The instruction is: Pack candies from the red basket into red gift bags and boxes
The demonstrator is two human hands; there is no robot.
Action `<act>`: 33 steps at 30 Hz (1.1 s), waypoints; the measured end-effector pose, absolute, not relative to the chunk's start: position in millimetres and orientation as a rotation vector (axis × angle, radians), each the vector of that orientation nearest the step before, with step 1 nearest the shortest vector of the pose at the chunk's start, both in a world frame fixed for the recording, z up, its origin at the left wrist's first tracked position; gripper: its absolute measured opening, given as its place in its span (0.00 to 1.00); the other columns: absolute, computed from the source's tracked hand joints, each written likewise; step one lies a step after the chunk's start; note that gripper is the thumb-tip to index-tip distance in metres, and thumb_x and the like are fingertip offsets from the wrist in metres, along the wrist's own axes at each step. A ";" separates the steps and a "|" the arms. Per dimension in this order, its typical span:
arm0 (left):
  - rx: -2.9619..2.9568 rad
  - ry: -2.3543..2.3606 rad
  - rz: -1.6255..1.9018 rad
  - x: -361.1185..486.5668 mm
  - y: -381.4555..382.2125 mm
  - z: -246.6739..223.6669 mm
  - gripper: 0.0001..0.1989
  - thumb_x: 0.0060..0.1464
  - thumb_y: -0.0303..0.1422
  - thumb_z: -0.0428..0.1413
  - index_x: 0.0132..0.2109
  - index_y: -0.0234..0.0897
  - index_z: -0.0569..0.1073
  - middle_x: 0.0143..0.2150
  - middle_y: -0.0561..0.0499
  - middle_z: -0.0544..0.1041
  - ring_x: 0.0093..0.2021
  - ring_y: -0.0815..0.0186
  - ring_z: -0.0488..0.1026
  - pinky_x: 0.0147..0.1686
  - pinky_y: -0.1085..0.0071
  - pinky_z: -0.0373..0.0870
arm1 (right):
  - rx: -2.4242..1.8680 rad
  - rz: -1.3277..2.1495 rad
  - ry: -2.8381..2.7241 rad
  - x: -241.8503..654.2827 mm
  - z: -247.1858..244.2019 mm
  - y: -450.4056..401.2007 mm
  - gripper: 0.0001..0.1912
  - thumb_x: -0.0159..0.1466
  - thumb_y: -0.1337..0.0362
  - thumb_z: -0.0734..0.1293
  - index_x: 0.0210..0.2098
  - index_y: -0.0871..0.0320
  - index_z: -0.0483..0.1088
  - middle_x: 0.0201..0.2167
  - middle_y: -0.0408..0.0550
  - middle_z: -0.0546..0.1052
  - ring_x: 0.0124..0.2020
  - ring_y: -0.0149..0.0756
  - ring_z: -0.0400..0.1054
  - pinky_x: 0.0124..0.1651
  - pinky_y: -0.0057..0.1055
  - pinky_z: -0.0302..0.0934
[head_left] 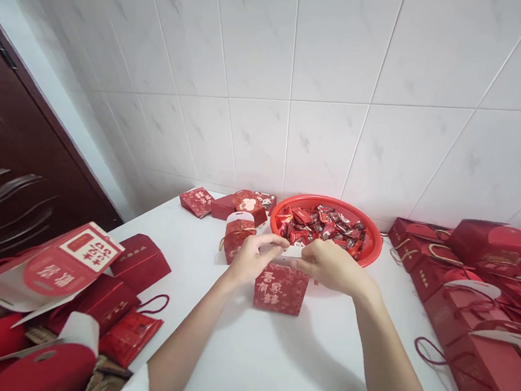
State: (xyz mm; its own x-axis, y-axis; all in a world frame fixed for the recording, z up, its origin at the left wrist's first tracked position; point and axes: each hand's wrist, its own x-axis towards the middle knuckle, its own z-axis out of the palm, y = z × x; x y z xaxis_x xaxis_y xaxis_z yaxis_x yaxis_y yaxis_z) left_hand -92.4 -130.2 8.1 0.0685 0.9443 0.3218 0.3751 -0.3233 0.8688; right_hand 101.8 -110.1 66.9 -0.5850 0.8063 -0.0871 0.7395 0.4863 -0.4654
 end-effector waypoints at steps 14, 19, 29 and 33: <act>1.824 1.194 0.833 -116.1 -121.9 9.3 0.19 0.58 0.32 0.56 0.56 0.43 0.77 0.60 0.49 0.76 0.61 0.55 0.70 0.60 0.61 0.66 | -1.598 0.386 -2.629 100.7 63.3 -101.3 0.15 0.62 0.63 0.65 0.20 0.55 0.58 0.22 0.48 0.67 0.30 0.40 0.69 0.29 0.31 0.47; 1.834 1.127 0.859 -109.7 -121.0 13.4 0.17 0.60 0.36 0.57 0.56 0.44 0.77 0.59 0.49 0.77 0.62 0.56 0.70 0.62 0.61 0.65 | -1.558 0.469 -2.607 107.0 61.9 -98.9 0.25 0.65 0.51 0.63 0.18 0.55 0.53 0.19 0.46 0.64 0.24 0.36 0.62 0.28 0.32 0.46; 1.830 0.981 1.013 -112.0 -107.1 55.1 0.19 0.58 0.40 0.60 0.54 0.39 0.78 0.58 0.44 0.77 0.59 0.56 0.73 0.60 0.59 0.68 | -1.515 0.556 -2.514 124.2 84.0 -118.8 0.25 0.67 0.53 0.62 0.20 0.56 0.50 0.18 0.41 0.59 0.20 0.29 0.49 0.25 0.31 0.42; 1.944 1.068 0.934 -124.6 -77.3 109.2 0.20 0.55 0.38 0.63 0.54 0.36 0.77 0.55 0.43 0.79 0.55 0.56 0.76 0.58 0.58 0.70 | -1.469 0.536 -2.488 135.6 89.9 -123.5 0.15 0.67 0.55 0.62 0.26 0.56 0.64 0.27 0.45 0.73 0.26 0.33 0.63 0.27 0.30 0.48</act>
